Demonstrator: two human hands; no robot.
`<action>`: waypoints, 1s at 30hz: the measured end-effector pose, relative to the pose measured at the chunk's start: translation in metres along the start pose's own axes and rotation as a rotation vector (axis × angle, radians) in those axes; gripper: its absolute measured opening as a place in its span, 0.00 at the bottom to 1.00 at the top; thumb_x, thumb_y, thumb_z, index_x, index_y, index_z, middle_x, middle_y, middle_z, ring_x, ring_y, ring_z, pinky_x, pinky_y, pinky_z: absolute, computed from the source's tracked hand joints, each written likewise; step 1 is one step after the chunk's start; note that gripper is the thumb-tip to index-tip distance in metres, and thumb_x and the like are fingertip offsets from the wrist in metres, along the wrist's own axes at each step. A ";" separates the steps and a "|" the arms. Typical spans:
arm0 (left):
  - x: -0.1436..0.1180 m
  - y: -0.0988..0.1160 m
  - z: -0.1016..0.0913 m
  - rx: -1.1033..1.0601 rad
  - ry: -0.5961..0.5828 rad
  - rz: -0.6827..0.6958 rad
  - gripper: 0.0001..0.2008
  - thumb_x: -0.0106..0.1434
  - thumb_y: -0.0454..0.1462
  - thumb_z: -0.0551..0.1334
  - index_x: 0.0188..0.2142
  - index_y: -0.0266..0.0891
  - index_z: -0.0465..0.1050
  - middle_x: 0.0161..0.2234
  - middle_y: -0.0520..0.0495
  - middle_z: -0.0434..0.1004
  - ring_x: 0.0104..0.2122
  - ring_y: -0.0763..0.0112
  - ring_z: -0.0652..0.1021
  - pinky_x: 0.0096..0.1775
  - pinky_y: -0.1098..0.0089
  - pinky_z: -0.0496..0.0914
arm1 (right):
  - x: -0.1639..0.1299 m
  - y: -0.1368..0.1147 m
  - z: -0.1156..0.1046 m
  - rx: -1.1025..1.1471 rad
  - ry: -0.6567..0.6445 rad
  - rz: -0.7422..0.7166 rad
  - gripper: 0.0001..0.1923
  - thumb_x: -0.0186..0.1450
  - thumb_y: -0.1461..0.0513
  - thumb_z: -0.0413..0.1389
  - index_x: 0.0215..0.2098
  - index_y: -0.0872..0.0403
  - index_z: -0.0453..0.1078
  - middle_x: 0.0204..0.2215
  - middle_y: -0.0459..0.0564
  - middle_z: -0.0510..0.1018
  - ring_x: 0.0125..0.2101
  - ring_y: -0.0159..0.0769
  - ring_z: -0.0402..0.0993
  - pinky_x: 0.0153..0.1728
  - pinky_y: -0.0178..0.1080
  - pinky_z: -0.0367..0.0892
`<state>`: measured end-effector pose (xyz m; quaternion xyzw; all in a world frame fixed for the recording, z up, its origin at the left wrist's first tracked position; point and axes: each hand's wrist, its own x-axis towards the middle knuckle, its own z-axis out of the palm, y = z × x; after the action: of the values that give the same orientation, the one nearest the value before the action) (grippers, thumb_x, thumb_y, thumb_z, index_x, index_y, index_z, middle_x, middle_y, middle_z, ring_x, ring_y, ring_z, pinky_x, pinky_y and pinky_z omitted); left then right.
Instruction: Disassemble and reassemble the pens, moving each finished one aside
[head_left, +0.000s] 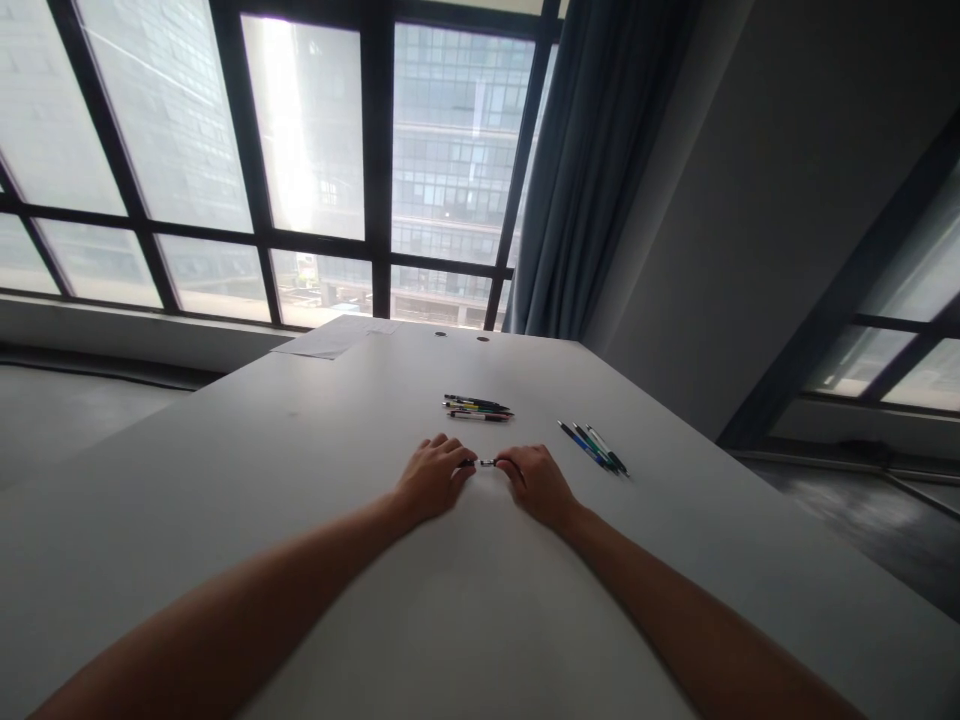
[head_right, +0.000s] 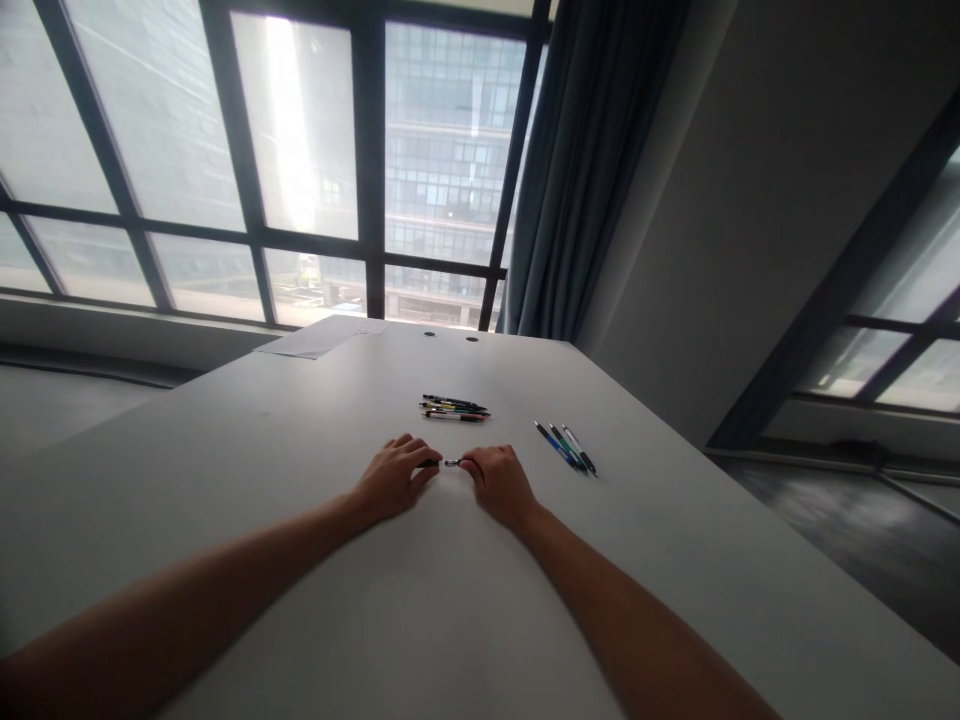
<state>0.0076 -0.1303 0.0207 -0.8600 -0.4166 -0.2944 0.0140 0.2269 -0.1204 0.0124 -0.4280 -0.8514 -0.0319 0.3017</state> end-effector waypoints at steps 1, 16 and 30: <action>0.000 0.000 0.000 0.005 0.005 -0.014 0.11 0.67 0.41 0.56 0.44 0.42 0.74 0.41 0.45 0.77 0.43 0.61 0.72 0.44 0.60 0.67 | 0.002 0.001 0.000 0.006 0.004 0.009 0.18 0.72 0.55 0.44 0.37 0.55 0.72 0.33 0.51 0.79 0.34 0.36 0.72 0.43 0.40 0.56; 0.003 -0.010 -0.001 -0.345 0.186 -0.291 0.14 0.62 0.46 0.61 0.34 0.38 0.78 0.26 0.49 0.78 0.26 0.72 0.74 0.31 0.72 0.66 | 0.008 0.004 -0.002 0.074 -0.040 0.126 0.12 0.67 0.67 0.50 0.45 0.55 0.72 0.40 0.53 0.78 0.42 0.38 0.71 0.45 0.41 0.58; -0.004 0.004 -0.013 -0.175 0.264 0.493 0.12 0.67 0.36 0.56 0.49 0.38 0.68 0.37 0.42 0.78 0.36 0.67 0.75 0.37 0.66 0.72 | 0.007 0.006 0.001 0.049 -0.060 0.121 0.11 0.69 0.66 0.47 0.43 0.53 0.70 0.40 0.51 0.75 0.43 0.37 0.67 0.43 0.39 0.57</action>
<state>0.0023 -0.1393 0.0298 -0.8875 -0.1625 -0.4264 0.0648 0.2281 -0.1112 0.0140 -0.4718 -0.8331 0.0202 0.2878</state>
